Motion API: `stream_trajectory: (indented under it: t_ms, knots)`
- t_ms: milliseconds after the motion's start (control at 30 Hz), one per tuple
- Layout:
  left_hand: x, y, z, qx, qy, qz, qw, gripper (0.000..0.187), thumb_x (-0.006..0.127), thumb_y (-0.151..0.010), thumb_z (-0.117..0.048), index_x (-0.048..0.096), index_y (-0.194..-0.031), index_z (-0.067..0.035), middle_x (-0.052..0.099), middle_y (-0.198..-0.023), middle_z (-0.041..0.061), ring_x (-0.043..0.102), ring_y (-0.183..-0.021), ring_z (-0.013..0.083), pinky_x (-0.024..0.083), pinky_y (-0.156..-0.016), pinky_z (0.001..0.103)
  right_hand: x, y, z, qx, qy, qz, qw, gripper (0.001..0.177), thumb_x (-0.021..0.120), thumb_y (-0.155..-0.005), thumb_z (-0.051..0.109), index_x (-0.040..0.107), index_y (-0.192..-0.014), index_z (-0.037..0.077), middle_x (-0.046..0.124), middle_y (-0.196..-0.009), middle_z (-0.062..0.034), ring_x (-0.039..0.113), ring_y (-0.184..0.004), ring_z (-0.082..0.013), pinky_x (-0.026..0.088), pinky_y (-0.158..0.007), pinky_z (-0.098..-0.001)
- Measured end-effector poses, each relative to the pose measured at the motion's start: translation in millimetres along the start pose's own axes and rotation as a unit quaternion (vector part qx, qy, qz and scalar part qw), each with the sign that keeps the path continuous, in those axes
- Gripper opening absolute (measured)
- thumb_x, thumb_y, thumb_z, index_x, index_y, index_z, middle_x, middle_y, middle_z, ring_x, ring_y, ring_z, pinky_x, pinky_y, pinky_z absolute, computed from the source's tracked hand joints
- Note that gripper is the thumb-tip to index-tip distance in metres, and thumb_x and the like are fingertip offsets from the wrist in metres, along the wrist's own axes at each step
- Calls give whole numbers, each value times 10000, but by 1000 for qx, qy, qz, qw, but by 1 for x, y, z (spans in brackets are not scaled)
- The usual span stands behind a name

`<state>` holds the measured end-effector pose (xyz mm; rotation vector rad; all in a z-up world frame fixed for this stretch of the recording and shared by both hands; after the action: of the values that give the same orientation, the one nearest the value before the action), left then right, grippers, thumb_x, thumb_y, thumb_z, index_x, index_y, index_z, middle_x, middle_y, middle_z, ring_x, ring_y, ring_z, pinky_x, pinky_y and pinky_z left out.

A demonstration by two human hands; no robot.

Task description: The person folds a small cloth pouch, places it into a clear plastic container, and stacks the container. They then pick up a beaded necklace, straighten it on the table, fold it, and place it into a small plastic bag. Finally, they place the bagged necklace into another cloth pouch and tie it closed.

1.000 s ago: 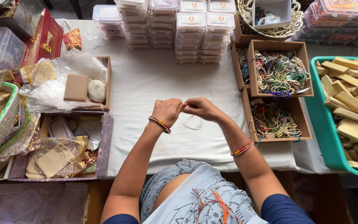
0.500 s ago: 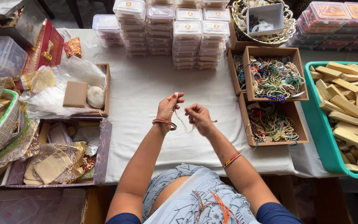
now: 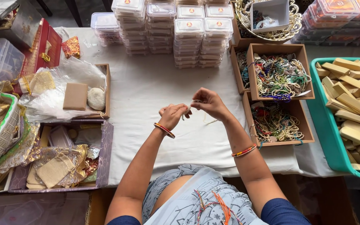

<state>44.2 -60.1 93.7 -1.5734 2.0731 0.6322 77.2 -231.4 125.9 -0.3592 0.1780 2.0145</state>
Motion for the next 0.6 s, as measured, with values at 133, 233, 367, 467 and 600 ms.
stream_trajectory:
  t_ms: [133, 233, 367, 467, 600]
  knots:
    - [21, -7, 9, 23, 337, 80, 938, 368, 521, -1029, -382, 785, -1030, -125, 778, -924, -7, 613, -1014, 128, 300, -1061, 392, 28, 2, -42, -14, -427, 10, 904, 161, 778, -941, 132, 636, -984, 72, 699, -877, -48, 671, -777, -124, 574, -703, -278]
    - [23, -13, 5, 39, 499, 59, 864, 306, 578, -1038, -331, 772, -1078, -99, 760, -978, 7, 616, -1030, 135, 347, -1069, 410, 55, 9, -41, 24, -575, -26, 818, 178, 769, -952, 157, 606, -923, 93, 700, -951, 11, 645, -752, -104, 543, -668, -261]
    - [-28, 0, -26, 70, 385, -115, 913, 283, 589, -1021, -309, 767, -1166, -144, 786, -1040, -36, 571, -1038, 155, 340, -1051, 406, 75, 19, -70, 141, -496, -92, 852, 148, 778, -911, 85, 652, -990, 95, 686, -930, -23, 691, -841, -122, 539, -656, -249]
    - [-44, 4, -22, 71, 43, -222, 972, 291, 610, -1013, -356, 768, -1154, -157, 783, -1035, -59, 526, -1054, 169, 270, -1038, 426, 66, 22, -51, 103, -341, -83, 931, 189, 764, -865, 22, 725, -1044, 68, 715, -955, -42, 701, -843, -150, 611, -722, -267]
    - [-30, -1, 5, 66, -102, -207, 971, 263, 650, -973, -380, 777, -1071, -170, 774, -1017, -66, 542, -1062, 179, 256, -1008, 457, 34, 15, -4, -52, -158, -42, 985, 164, 754, -861, -3, 747, -1022, 33, 688, -1062, -34, 725, -976, -132, 647, -879, -262]
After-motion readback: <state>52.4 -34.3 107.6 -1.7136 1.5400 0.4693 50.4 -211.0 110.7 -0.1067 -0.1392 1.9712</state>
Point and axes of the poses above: each hand's wrist, its own y-axis away from the middle knuckle, its own x-axis out of the palm, z = x × y, the point moved 6 cm from there along -y, towards the middle knuckle
